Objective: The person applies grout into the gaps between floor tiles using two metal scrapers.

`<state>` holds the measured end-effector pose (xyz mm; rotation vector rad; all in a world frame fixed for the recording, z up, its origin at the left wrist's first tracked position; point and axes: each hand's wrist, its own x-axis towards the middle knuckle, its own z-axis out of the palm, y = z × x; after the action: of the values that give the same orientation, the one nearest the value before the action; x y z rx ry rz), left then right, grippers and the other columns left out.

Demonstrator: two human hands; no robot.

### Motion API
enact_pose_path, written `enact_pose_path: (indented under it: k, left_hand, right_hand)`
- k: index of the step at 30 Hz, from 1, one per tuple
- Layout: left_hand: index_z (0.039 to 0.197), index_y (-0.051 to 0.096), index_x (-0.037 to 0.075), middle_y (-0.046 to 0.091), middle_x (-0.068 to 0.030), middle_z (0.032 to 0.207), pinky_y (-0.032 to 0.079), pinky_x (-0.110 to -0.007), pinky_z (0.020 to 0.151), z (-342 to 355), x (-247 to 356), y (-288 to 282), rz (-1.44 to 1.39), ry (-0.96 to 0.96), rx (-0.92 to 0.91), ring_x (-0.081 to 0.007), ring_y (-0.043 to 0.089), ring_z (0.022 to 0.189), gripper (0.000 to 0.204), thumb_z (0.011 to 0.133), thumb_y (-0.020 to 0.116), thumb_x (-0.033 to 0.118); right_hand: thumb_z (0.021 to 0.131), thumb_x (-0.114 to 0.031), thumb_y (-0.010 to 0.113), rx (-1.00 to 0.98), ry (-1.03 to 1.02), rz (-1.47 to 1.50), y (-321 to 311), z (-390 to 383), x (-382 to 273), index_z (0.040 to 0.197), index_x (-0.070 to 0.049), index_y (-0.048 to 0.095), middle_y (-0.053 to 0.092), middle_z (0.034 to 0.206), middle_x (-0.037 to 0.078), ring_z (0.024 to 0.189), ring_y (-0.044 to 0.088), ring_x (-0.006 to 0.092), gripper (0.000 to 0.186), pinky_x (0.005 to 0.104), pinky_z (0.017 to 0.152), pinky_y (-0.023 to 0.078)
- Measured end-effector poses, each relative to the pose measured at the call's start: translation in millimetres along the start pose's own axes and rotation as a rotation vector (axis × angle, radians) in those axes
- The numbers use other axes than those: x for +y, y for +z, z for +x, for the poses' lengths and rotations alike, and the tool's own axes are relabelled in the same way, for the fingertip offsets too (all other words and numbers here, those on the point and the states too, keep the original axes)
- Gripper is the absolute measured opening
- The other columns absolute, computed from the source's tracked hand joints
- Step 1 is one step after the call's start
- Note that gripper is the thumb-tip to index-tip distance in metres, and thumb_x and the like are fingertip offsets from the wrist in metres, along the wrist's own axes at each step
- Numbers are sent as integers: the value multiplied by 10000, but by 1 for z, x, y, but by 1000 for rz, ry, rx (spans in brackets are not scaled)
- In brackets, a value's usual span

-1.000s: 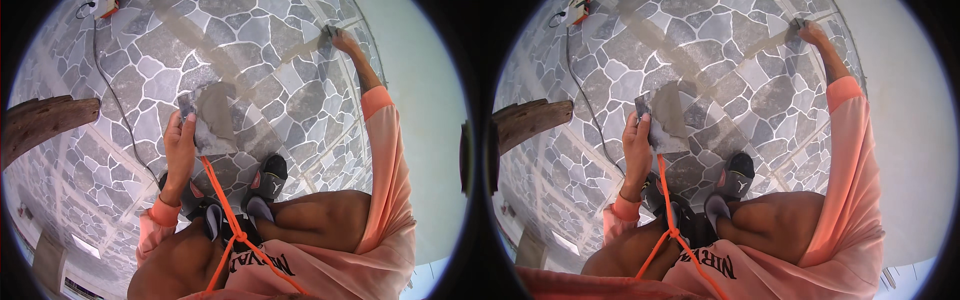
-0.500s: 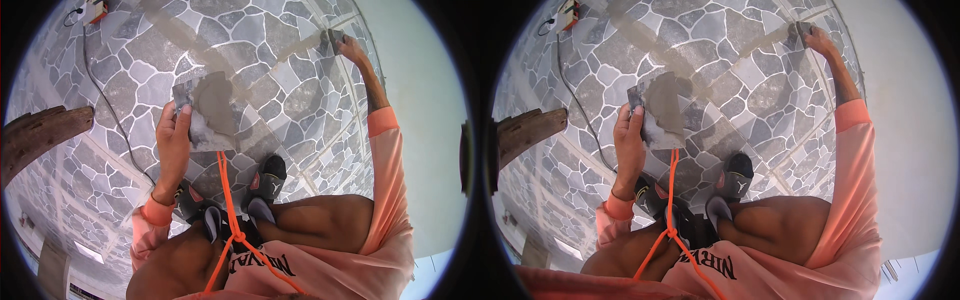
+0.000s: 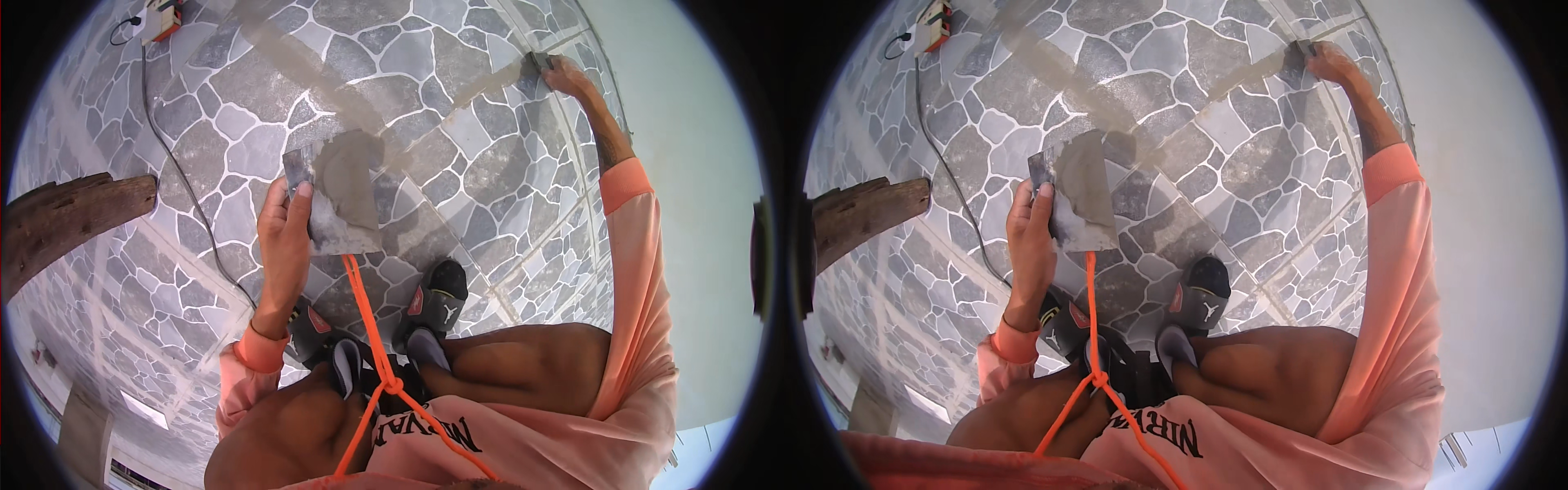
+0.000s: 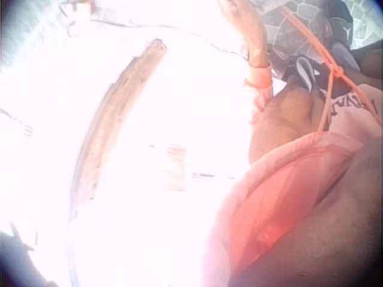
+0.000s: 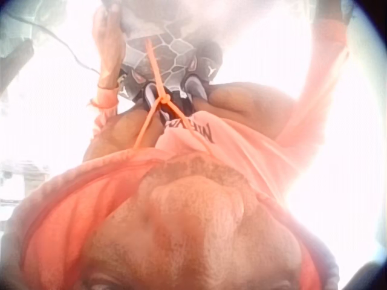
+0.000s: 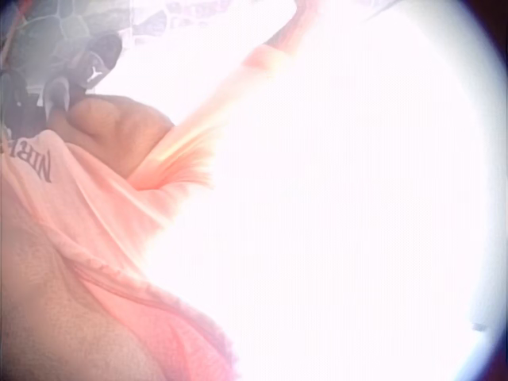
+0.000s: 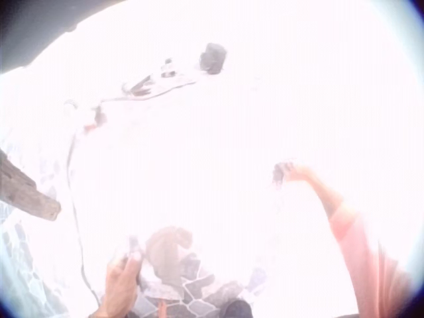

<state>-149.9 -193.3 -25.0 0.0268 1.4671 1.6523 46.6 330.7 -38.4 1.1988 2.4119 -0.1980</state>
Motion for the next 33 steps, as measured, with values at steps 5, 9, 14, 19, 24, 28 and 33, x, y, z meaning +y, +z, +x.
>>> enact_pose_path:
  k: [5,9,14,19,24,28,33]
  left_hand:
    - [1179,553,7,624,8,961,437,-188,742,0,-1,-11,84,11,12,-19,538,844,244,1021,481,179]
    - [1149,573,14,551,66,804,315,-161,554,2,1,1,80,22,29,20,405,656,220,1017,506,176]
    - [1150,573,8,565,59,832,324,-156,576,4,-5,-6,53,-3,37,15,410,675,225,1016,501,174]
    - [1163,564,11,592,30,889,393,-178,641,11,-5,-5,75,-21,24,-9,484,735,233,1021,486,178]
    - [1196,551,12,633,-8,972,465,-207,716,14,-4,4,50,-8,-73,-38,564,813,256,1024,477,188]
    - [1205,547,11,636,-10,969,468,-210,715,5,-1,10,82,21,-69,-40,567,811,266,1019,488,192]
    - [1208,546,10,634,-5,946,469,-210,706,-17,2,1,93,14,-29,-39,564,788,267,1011,497,183]
  right_hand:
    - [870,-259,536,-118,-158,23,-19,3,-14,1058,42,622,668,915,166,835,614,251,365,393,775,475]
    - [884,-264,519,49,-110,5,-9,14,11,1092,41,614,662,941,223,878,628,324,381,417,809,474]
    - [885,-252,511,140,-167,22,15,-2,-22,1153,42,586,623,1113,285,1024,617,385,404,442,867,467]
    - [888,-178,521,199,-401,18,47,-48,-63,1109,56,574,590,1070,243,994,577,429,327,464,869,455]
    - [888,-172,551,235,-519,108,68,-104,-118,1096,42,574,588,1050,227,973,577,415,299,462,848,463]
    - [919,-215,569,22,-593,254,50,-133,-156,1099,33,583,612,958,171,863,592,327,307,421,774,462]
    - [946,-280,581,-322,-320,542,8,-130,-130,1064,9,632,626,835,28,759,533,139,316,310,689,424]
